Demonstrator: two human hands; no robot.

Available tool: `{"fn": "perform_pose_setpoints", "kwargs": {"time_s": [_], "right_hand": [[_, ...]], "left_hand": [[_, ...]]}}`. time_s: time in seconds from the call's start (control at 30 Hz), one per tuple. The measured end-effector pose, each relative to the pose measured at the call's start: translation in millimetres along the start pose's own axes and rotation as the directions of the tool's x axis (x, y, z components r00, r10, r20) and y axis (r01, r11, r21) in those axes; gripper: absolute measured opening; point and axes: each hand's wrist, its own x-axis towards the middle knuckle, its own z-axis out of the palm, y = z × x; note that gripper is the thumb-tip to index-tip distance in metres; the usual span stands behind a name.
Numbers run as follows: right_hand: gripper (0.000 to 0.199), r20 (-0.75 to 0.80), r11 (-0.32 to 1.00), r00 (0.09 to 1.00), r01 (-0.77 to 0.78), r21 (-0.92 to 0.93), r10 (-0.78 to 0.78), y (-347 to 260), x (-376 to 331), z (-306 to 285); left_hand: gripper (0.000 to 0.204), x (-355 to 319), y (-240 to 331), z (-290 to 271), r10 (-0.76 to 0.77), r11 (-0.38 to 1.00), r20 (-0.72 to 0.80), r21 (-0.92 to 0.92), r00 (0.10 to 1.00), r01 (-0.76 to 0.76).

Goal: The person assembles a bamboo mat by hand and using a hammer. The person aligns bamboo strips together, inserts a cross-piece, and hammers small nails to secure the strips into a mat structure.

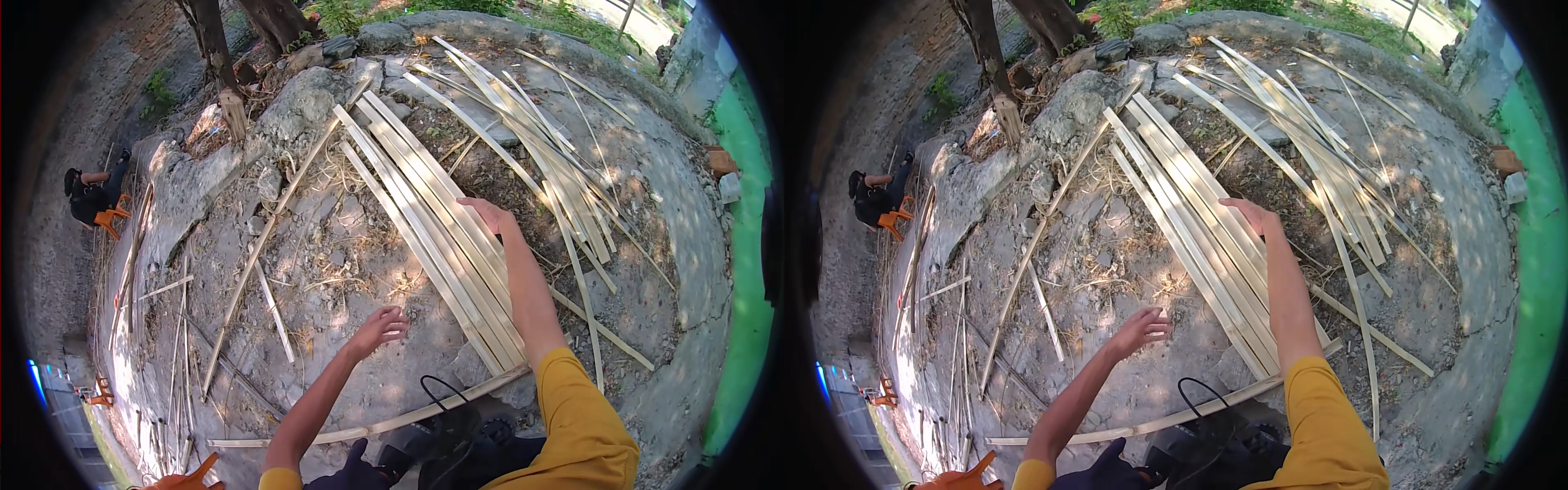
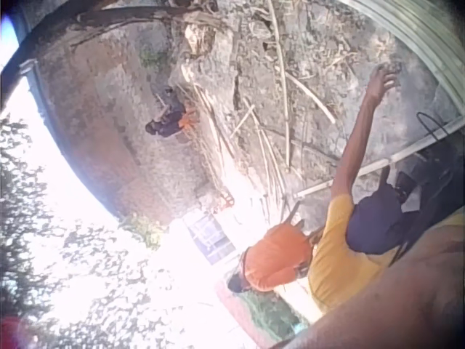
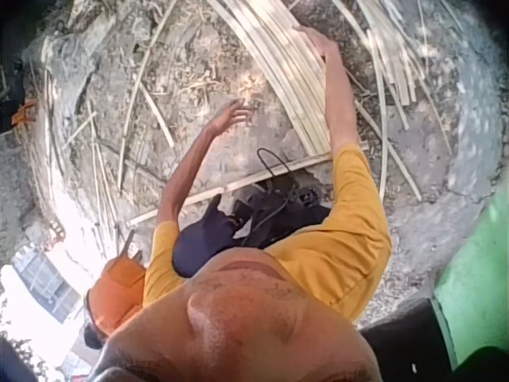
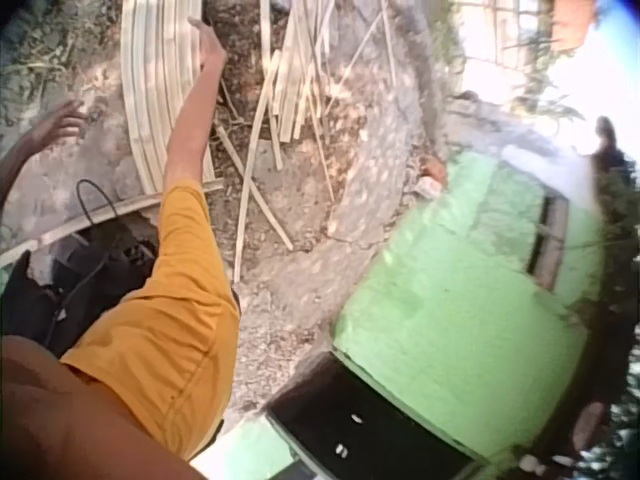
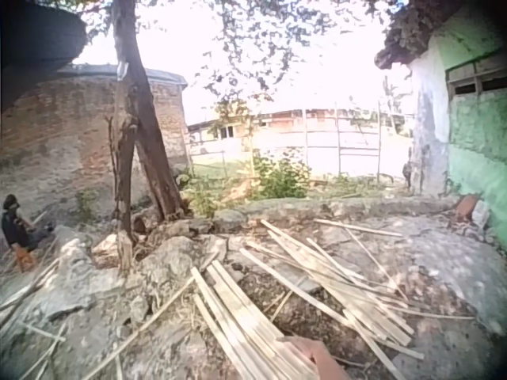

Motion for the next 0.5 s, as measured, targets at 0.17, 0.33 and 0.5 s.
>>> {"fn": "perform_pose_setpoints", "kwargs": {"time_s": [0.17, 0.33, 0.5], "right_hand": [[0.076, 0.22, 0.985, 0.975, -0.058, 0.163, 0.021, -22.4, -11.8, 47.3], [0.079, 0.169, 0.988, 0.985, 0.017, 0.155, -0.044, -23.1, -38.0, 31.3], [0.087, 0.117, 0.991, 0.984, 0.135, -0.019, -0.132, -52.1, -62.5, 38.2]], "left_hand": [[0.067, 102.2, 57.2, 35.3, 0.178, 0.977, -0.127, 0.143, 0.976, -0.159], [0.059, 134.6, 66.1, 75.9, 0.242, 0.945, -0.202, -0.172, 0.949, -0.278], [0.057, 121.5, 98.9, 100.2, 0.572, 0.804, -0.148, -0.092, 0.807, -0.587]]}}
